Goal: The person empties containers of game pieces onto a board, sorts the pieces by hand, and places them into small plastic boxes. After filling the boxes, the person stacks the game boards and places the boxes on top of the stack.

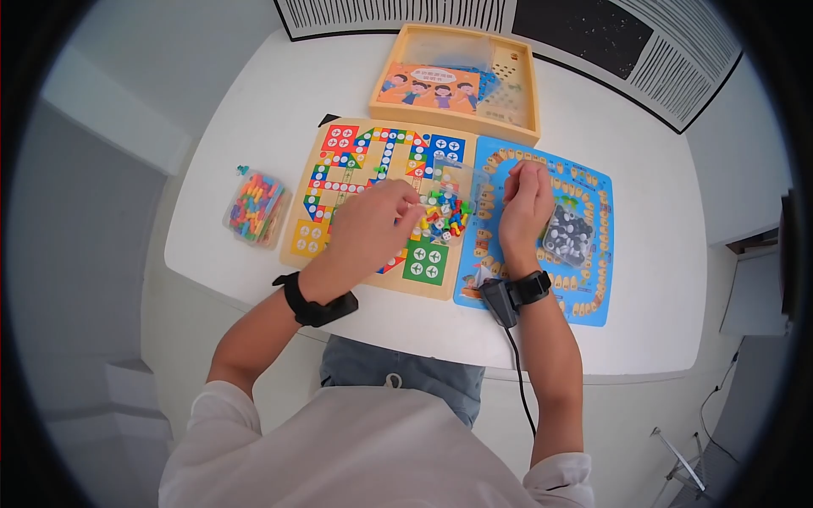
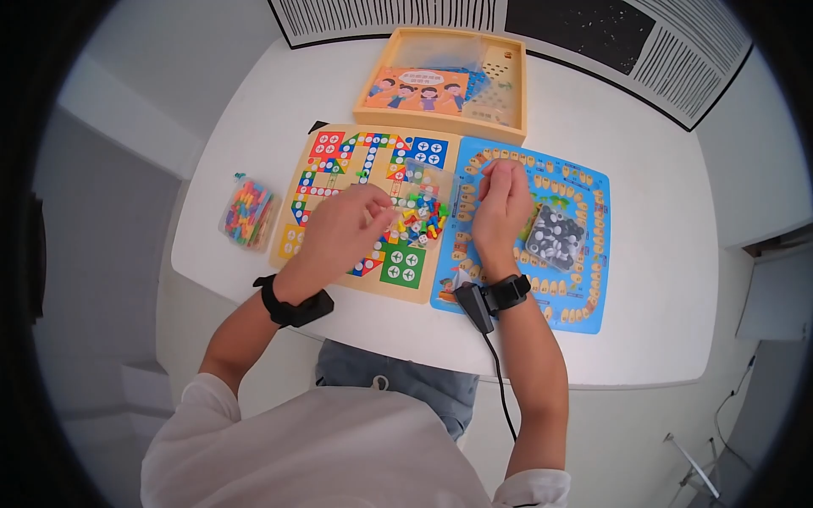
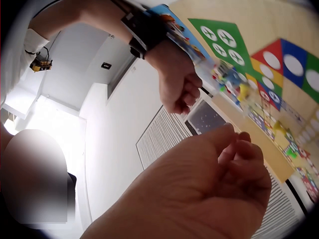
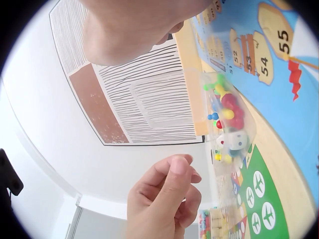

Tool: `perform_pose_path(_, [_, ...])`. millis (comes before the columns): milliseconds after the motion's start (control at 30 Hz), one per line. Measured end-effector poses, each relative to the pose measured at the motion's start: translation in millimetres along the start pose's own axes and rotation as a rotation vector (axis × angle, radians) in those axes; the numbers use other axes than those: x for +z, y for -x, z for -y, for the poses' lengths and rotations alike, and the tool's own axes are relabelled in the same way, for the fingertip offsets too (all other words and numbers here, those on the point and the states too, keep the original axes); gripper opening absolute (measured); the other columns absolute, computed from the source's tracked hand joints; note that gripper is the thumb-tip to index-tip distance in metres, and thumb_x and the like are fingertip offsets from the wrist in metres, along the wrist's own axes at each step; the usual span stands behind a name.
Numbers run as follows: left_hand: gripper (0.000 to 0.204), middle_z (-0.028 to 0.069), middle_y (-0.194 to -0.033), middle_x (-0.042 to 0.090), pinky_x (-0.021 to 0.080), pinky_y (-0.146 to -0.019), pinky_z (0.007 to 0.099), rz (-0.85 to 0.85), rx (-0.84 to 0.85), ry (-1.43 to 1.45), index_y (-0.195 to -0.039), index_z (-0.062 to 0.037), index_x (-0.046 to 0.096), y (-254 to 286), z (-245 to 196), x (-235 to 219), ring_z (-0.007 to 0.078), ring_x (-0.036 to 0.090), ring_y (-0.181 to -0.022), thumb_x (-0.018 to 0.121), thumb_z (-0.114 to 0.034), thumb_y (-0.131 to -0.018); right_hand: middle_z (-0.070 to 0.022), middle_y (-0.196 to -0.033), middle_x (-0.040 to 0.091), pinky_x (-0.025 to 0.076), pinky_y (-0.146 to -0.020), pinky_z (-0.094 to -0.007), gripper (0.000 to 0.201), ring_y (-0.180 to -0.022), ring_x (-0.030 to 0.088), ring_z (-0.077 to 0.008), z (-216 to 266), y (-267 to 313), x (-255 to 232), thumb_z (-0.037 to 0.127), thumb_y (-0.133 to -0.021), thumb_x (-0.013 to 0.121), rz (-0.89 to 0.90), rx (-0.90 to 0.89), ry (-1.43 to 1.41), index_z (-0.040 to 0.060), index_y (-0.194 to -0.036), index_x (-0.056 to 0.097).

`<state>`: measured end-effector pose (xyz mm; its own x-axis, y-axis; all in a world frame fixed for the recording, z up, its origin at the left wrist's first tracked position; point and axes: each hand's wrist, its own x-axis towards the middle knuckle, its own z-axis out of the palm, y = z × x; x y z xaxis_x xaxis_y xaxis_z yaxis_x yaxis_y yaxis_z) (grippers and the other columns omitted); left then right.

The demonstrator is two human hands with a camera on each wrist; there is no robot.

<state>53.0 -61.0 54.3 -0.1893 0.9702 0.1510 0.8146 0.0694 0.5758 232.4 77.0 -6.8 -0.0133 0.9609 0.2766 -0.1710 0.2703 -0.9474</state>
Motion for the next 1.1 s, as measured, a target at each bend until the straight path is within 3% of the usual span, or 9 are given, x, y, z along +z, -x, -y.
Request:
perform_pose_path(100, [0.024, 0.0072, -0.1, 0.073, 0.055, -0.073, 0.0388, -0.006, -0.122, -0.1, -0.112, -0.0072, 0.071, -12.3, 18.4, -20.7, 0.0269, 0.072, -0.085, 0.077, -0.023, -0.095, 0.0019, -0.068, 0.052, 0.033, -0.053, -0.0246, 0.032, -0.06, 0.044, -0.0046, 2.2, -0.6, 1.7, 0.025, -0.112, 0.049, 0.016, -0.033, 0.011, 0.006, -0.09, 0.062])
perform_pose_path(167, [0.023, 0.0069, -0.105, 0.071, 0.055, -0.079, 0.0385, 0.042, 0.019, -0.118, -0.114, -0.0072, 0.069, -16.7, 34.4, -22.3, 0.0269, 0.072, -0.092, 0.075, -0.021, -0.096, 0.0018, -0.068, 0.052, 0.032, -0.053, -0.0247, 0.032, -0.06, 0.044, -0.0045, -3.4, -0.3, 3.0, 0.025, -0.112, 0.05, 0.023, -0.031, -0.001, 0.0058, -0.09, 0.062])
perform_pose_path(367, [0.018, 0.0084, -0.106, 0.067, 0.055, -0.08, 0.0385, 0.18, 0.012, -0.221, -0.111, -0.006, 0.068, -27.7, 53.2, -2.4, 0.0275, 0.071, -0.094, 0.073, -0.018, -0.097, 0.002, -0.066, 0.052, 0.032, -0.053, -0.0246, 0.031, -0.059, 0.044, -0.0043, 2.1, -0.1, 0.9, 0.025, -0.112, 0.051, 0.027, -0.018, 0.018, 0.0057, -0.09, 0.062])
perform_pose_path(500, [0.018, 0.0079, -0.105, 0.068, 0.055, -0.078, 0.0381, 0.137, -0.036, -0.166, -0.111, -0.006, 0.068, -26.3, 20.6, -11.4, 0.0253, 0.07, -0.09, 0.072, -0.017, -0.098, 0.0023, -0.065, 0.052, 0.032, -0.052, -0.0244, 0.031, -0.058, 0.044, -0.0038, -3.5, -0.7, 1.5, 0.024, -0.111, 0.051, 0.035, -0.025, 0.022, 0.0059, -0.09, 0.063])
perform_pose_path(567, [0.018, 0.0067, -0.103, 0.067, 0.055, -0.076, 0.0373, 0.118, 0.08, 0.087, -0.112, -0.0054, 0.068, -24.9, 6.3, -10.5, 0.0224, 0.069, -0.085, 0.071, -0.016, -0.098, 0.0023, -0.065, 0.052, 0.032, -0.052, -0.0245, 0.03, -0.058, 0.044, -0.0037, -3.2, 0.3, 2.4, 0.023, -0.111, 0.051, 0.044, -0.012, 0.03, 0.0058, -0.09, 0.063])
perform_pose_path(700, [0.021, 0.0068, -0.106, 0.067, 0.054, -0.075, 0.0358, 0.189, 0.081, 0.055, -0.113, -0.0044, 0.068, -32.9, 7.4, -12.5, 0.0201, 0.068, -0.082, 0.071, -0.018, -0.098, 0.0025, -0.064, 0.052, 0.032, -0.052, -0.0248, 0.03, -0.058, 0.044, -0.0035, -1.6, 0.1, 2.1, 0.023, -0.111, 0.051, 0.054, 0.012, 0.075, 0.0054, -0.09, 0.064])
perform_pose_path(800, [0.028, 0.0085, -0.12, 0.066, 0.057, -0.086, 0.0426, -0.062, -0.061, -0.219, -0.12, -0.0089, 0.068, -44.2, 52.2, -19.3, 0.0289, 0.071, -0.103, 0.07, -0.026, -0.098, 0.0026, -0.064, 0.052, 0.032, -0.052, -0.025, 0.031, -0.058, 0.043, -0.0034, -1.5, -0.2, 1.0, 0.024, -0.111, 0.052, 0.084, 0.017, 0.07, 0.0052, -0.091, 0.064])
perform_pose_path(900, [0.027, 0.0091, -0.123, 0.065, 0.057, -0.086, 0.0438, 0.029, -0.158, -0.226, -0.119, -0.0098, 0.067, -49.4, 70.8, -28.5, 0.0303, 0.07, -0.102, 0.07, -0.027, -0.099, 0.0024, -0.064, 0.053, 0.033, -0.053, -0.0252, 0.031, -0.059, 0.044, -0.0032, -2.3, 0.3, 4.3, 0.025, -0.111, 0.053, 0.099, 0.046, 0.084, 0.005, -0.091, 0.065])
perform_pose_path(1100, [0.016, 0.01, -0.113, 0.066, 0.056, -0.083, 0.0452, 0.127, -0.128, -0.195, -0.109, -0.0072, 0.066, -61.2, 73.6, -11.3, 0.0308, 0.07, -0.099, 0.067, -0.021, -0.1, 0.0031, -0.065, 0.054, 0.034, -0.053, -0.0257, 0.03, -0.059, 0.046, -0.0037, -0.3, 3.4, 3.1, 0.025, -0.11, 0.054, 0.135, 0.029, 0.137, 0.0051, -0.091, 0.067])
